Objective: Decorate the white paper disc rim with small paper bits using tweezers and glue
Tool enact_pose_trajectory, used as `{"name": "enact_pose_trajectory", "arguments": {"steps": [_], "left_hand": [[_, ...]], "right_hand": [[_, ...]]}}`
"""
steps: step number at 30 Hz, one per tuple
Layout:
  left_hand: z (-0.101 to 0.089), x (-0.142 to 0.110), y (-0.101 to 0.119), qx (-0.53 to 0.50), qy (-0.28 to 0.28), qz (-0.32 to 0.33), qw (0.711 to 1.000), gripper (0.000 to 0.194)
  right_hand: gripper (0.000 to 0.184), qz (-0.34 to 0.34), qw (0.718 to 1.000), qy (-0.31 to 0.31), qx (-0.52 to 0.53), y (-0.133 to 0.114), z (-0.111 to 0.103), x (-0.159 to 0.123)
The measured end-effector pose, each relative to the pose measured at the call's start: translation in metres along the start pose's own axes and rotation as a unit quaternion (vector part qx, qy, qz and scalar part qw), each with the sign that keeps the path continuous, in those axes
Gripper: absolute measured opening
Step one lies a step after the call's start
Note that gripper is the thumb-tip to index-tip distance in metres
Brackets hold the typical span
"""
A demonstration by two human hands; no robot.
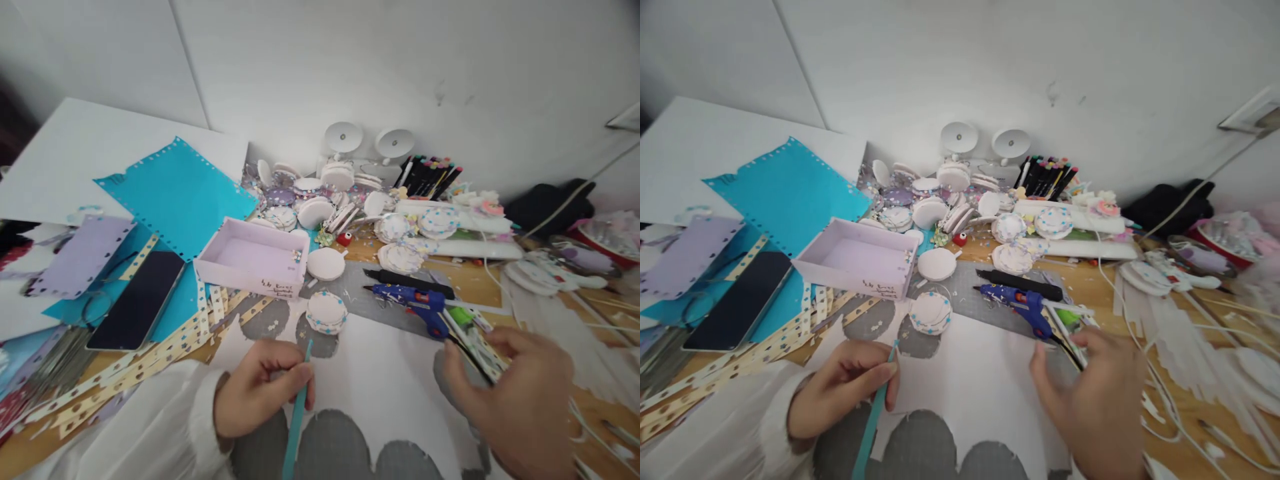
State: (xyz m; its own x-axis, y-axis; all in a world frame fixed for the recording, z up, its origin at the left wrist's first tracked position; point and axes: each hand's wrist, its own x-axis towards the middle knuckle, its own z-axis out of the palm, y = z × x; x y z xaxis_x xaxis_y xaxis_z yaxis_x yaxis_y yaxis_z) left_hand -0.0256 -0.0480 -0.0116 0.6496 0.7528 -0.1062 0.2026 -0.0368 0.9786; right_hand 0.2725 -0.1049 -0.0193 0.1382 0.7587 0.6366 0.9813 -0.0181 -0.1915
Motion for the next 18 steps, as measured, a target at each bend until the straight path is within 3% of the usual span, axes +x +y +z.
{"name": "enact_pose_trajectory", "arguments": {"steps": [1, 3, 5, 7, 10, 13, 16, 18], "left_hand": [[0.003, -0.001, 0.007, 0.001, 0.012, -0.018, 1.000, 0.050], [0.011, -0.003, 0.021, 0.001, 0.029, -0.057, 0.998, 0.046], [0.020, -0.002, 0.030, 0.024, 0.053, -0.071, 0.996, 0.043], [0.029, -0.001, 0.032, 0.077, 0.088, -0.042, 0.992, 0.040], [0.038, 0.002, 0.026, 0.144, 0.130, 0.007, 0.981, 0.039], [0.042, 0.005, 0.019, 0.184, 0.146, 0.011, 0.972, 0.041], [0.038, 0.010, 0.016, 0.244, 0.148, 0.070, 0.956, 0.040], [0.031, 0.015, 0.014, 0.282, 0.157, 0.166, 0.932, 0.031]], "right_hand": [[0.022, -0.075, 0.997, -0.009, 0.016, -0.010, -0.004, -0.003], [0.021, -0.260, 0.960, -0.025, 0.099, -0.036, -0.006, -0.008], [0.019, -0.351, 0.924, -0.042, 0.143, -0.064, 0.001, -0.009], [0.018, -0.408, 0.892, -0.049, 0.188, -0.087, 0.010, -0.006], [0.030, -0.455, 0.864, -0.022, 0.216, -0.105, 0.019, 0.004], [0.032, -0.464, 0.852, -0.004, 0.243, -0.104, 0.025, 0.011], [0.028, -0.431, 0.855, -0.013, 0.288, -0.093, 0.032, 0.011], [0.028, -0.375, 0.869, -0.028, 0.322, -0.084, 0.037, 0.007]]}}
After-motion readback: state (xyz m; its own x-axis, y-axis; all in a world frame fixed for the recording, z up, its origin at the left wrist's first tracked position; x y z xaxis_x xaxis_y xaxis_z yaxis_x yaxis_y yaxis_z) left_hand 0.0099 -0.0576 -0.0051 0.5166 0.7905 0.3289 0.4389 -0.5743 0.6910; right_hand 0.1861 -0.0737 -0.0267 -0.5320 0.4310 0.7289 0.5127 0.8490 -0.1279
